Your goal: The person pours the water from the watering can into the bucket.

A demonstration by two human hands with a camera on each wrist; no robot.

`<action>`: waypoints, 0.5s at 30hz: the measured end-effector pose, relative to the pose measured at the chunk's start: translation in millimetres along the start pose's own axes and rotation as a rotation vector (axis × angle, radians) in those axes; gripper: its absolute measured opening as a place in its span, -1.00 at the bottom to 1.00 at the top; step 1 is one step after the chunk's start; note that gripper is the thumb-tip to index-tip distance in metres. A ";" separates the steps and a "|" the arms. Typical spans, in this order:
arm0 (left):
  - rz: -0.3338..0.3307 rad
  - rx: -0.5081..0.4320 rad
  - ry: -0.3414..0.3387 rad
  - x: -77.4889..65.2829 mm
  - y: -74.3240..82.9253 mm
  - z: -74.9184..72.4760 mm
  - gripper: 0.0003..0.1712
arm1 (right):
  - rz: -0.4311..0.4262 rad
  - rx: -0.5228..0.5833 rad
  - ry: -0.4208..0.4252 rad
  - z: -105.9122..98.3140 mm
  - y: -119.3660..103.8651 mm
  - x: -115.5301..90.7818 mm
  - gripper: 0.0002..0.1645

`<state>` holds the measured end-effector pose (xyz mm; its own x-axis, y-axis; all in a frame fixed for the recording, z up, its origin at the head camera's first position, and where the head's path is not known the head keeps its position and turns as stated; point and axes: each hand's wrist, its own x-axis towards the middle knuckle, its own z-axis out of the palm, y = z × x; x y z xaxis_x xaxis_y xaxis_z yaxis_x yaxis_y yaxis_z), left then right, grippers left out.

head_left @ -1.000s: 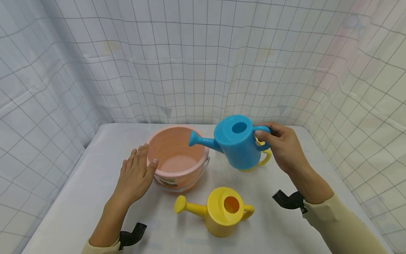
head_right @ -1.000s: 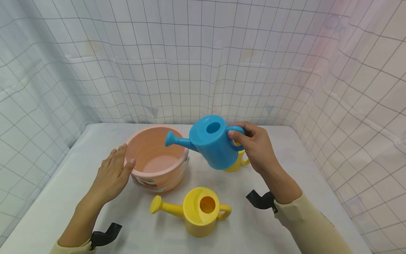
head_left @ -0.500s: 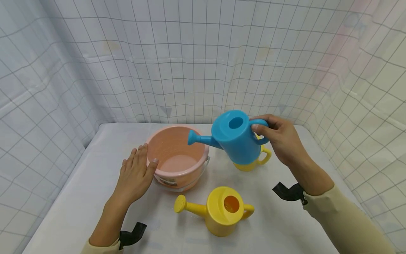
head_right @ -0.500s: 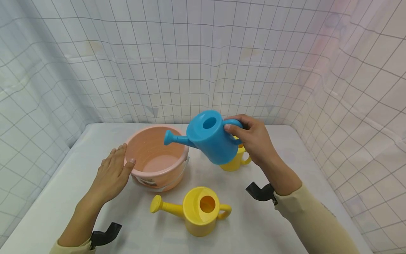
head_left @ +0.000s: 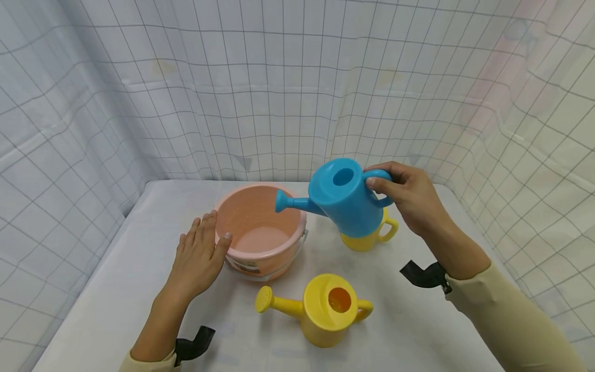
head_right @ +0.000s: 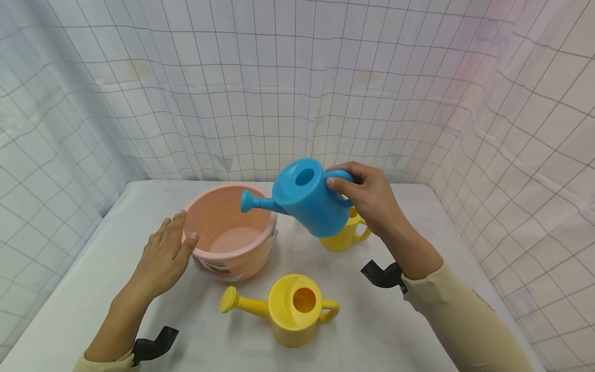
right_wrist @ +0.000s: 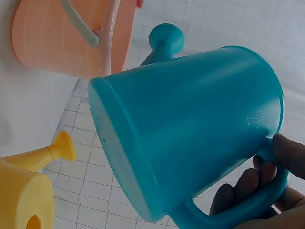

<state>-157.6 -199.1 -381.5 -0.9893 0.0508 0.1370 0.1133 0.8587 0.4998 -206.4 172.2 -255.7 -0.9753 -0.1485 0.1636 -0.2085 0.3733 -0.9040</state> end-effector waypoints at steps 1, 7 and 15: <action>0.000 -0.001 -0.001 -0.1 -0.1 0.0 -0.17 | 0.000 -0.004 0.000 0.0 -0.3 0.5 -0.51; -0.003 -0.004 -0.005 -0.5 -0.2 -0.4 -0.17 | 0.003 -0.007 0.008 0.3 -3.1 3.7 -0.53; -0.004 -0.002 -0.002 -0.5 0.2 0.0 -0.17 | -0.003 -0.030 -0.004 -0.5 -7.1 7.9 -0.52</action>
<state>-157.0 -198.9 -381.5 -0.9899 0.0484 0.1330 0.1094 0.8579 0.5020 -212.7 168.8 -247.8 -0.9743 -0.1533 0.1648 -0.2137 0.3998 -0.8913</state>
